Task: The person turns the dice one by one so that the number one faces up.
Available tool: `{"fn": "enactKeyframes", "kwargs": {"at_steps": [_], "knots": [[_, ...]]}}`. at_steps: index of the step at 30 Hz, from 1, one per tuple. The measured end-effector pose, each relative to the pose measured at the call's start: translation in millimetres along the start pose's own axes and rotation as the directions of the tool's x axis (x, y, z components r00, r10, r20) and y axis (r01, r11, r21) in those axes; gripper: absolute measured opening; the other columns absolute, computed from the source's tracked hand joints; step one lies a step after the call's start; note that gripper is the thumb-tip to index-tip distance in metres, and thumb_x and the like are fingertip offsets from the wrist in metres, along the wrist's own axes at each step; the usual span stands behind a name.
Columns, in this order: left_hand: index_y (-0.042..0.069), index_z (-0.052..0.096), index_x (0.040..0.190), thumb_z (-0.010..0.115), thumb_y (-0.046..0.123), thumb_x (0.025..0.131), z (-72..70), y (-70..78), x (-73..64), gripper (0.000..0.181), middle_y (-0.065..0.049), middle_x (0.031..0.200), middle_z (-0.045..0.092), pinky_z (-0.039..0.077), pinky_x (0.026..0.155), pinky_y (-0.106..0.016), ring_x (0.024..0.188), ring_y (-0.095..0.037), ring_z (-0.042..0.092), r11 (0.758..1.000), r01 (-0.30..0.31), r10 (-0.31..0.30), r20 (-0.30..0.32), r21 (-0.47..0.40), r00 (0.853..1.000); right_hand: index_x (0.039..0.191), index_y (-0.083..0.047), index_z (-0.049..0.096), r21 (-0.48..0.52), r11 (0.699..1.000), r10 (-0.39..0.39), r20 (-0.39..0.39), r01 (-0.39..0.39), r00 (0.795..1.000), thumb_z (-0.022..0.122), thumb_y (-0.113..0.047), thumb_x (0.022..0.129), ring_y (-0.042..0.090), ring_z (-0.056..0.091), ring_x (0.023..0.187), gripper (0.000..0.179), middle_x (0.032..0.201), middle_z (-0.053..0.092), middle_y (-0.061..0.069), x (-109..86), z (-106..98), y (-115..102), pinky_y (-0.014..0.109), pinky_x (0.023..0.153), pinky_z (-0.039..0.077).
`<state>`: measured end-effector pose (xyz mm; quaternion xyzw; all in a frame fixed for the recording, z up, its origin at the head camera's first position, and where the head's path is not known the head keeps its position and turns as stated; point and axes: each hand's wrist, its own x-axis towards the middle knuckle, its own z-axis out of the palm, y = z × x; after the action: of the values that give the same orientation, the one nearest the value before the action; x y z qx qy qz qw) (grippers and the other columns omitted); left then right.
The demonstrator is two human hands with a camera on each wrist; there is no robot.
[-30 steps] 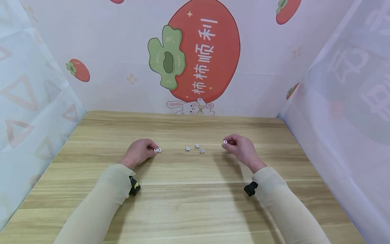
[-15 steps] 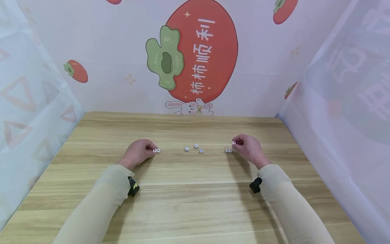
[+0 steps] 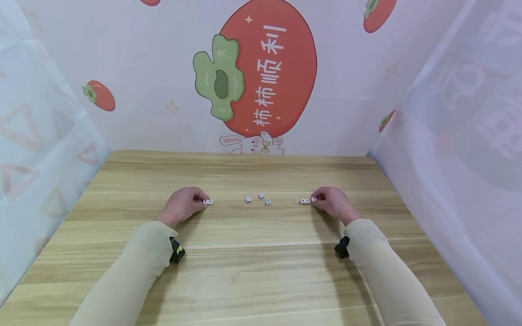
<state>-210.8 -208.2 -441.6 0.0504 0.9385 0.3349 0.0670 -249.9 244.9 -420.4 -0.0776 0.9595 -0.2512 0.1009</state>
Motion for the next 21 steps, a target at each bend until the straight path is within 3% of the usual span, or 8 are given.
{"fn": "enactKeyframes", "kwargs": {"at_steps": [11,21], "knots": [[0.01,0.077,0.102,0.074,0.012,0.094,-0.4,1.3,-0.1,0.009,-0.003,0.094,0.07,0.044,0.079,-0.034,0.085,-0.019,0.058,1.0,-0.008,0.008,-0.006,0.013,1.0,0.109,-0.007,0.074,-0.018,0.999,-0.034,0.032,0.035,0.999,0.071,-0.012,0.098,0.02,0.057,0.087,0.013,0.098,0.068,0.006,3.5,3.3,3.1,0.036,0.081,0.046],[0.01,0.076,0.104,0.073,0.013,0.094,-0.6,3.2,-1.2,0.011,-0.003,0.094,0.07,0.044,0.079,-0.034,0.086,-0.019,0.058,1.0,0.004,-0.004,0.002,0.01,1.0,0.111,-0.008,0.072,0.007,1.0,-0.02,0.067,0.019,0.998,0.072,-0.013,0.097,0.022,0.058,0.089,0.015,0.102,0.07,0.007,5.8,3.4,1.4,0.038,0.084,0.047]]}}
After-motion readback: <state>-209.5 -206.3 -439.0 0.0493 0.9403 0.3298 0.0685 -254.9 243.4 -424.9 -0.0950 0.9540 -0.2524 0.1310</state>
